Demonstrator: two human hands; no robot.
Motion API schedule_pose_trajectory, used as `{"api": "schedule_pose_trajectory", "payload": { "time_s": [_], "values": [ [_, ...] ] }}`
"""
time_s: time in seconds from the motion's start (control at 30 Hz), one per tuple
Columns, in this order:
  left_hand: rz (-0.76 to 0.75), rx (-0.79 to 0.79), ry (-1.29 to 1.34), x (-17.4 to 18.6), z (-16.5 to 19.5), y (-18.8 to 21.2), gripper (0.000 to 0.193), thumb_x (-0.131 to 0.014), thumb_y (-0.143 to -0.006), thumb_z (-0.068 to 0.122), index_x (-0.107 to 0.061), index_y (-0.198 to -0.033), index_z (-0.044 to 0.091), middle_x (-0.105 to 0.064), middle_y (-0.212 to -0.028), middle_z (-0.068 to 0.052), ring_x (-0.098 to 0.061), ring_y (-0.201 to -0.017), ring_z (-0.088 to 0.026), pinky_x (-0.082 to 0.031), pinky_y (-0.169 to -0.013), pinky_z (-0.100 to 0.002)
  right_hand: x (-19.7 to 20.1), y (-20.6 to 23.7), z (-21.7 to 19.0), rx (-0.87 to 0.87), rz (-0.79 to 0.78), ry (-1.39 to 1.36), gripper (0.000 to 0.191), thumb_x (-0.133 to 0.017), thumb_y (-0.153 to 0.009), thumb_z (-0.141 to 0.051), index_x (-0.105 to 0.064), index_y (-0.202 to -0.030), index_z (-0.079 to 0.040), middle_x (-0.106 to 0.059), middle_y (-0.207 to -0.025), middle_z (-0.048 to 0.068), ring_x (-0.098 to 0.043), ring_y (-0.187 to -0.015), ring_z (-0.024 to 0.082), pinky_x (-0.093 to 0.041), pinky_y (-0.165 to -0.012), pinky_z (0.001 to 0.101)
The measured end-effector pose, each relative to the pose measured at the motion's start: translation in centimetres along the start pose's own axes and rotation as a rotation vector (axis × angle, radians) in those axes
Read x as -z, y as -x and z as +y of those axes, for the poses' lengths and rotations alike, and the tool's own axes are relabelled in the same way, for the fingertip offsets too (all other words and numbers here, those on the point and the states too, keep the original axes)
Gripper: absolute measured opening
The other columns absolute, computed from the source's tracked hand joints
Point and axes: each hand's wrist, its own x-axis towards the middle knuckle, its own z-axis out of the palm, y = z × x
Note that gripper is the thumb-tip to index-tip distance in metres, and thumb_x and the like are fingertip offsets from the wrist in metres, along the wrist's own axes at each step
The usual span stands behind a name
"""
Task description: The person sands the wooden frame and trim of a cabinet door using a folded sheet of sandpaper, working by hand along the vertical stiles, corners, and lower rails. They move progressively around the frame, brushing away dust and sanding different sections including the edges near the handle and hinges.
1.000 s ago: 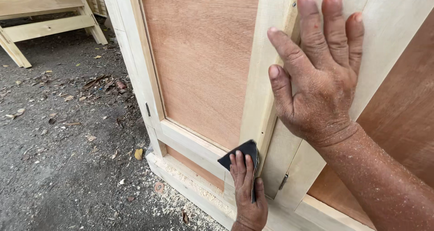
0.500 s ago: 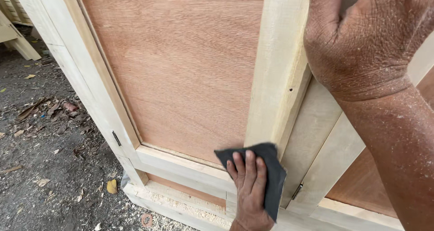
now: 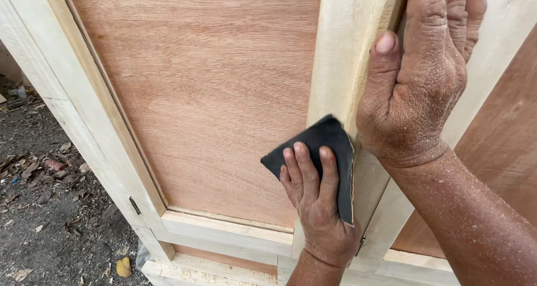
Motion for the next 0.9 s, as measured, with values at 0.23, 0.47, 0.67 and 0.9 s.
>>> {"api": "schedule_pose_trajectory", "payload": {
  "time_s": [0.23, 0.47, 0.67, 0.9],
  "values": [
    [-0.080, -0.123, -0.111, 2.9, 0.3, -0.3, 0.072, -0.055, -0.097, 0.031, -0.033, -0.159, 0.001, -0.019, -0.171, -0.023, -0.004, -0.160, -0.043, 0.003, -0.125, -0.063, 3.2, -4.0, 1.2, -0.037, -0.064, 0.019, 0.038, -0.052, -0.106, -0.015, -0.062, -0.140, -0.001, -0.057, -0.153, 0.019, -0.038, -0.152, 0.034, -0.020, -0.130, 0.0508],
    [0.057, -0.193, -0.056, 0.4, 1.3, -7.5, 0.066, -0.037, -0.103, 0.027, -0.032, -0.163, 0.001, -0.023, -0.175, -0.018, -0.006, -0.166, -0.036, 0.001, -0.133, -0.061, 1.9, -2.8, 2.9, 0.030, -0.026, 0.012, 0.040, -0.053, -0.108, -0.018, -0.062, -0.142, 0.000, -0.046, -0.163, 0.023, -0.027, -0.157, 0.039, -0.009, -0.132, 0.0545],
    [-0.122, -0.134, -0.105, 3.6, 3.4, -5.5, 0.060, -0.047, -0.105, 0.019, -0.032, -0.161, 0.002, -0.021, -0.173, -0.019, -0.004, -0.161, -0.040, 0.001, -0.127, -0.059, 2.3, -6.4, 3.4, 0.162, 0.020, -0.150, 0.028, -0.050, -0.111, -0.015, -0.067, -0.129, -0.002, -0.044, -0.161, 0.024, -0.028, -0.157, 0.038, -0.023, -0.133, 0.0505],
    [0.182, -0.302, -0.035, 1.9, 7.1, -19.1, 0.058, -0.047, -0.108, 0.019, -0.033, -0.164, 0.014, -0.024, -0.175, -0.004, -0.011, -0.166, -0.029, -0.004, -0.135, -0.056, 2.8, -8.1, 3.5, 0.105, 0.063, -0.428, 0.029, -0.046, -0.109, -0.014, -0.068, -0.127, -0.007, -0.045, -0.163, 0.018, -0.034, -0.160, 0.034, -0.030, -0.139, 0.0482]
  ]
}}
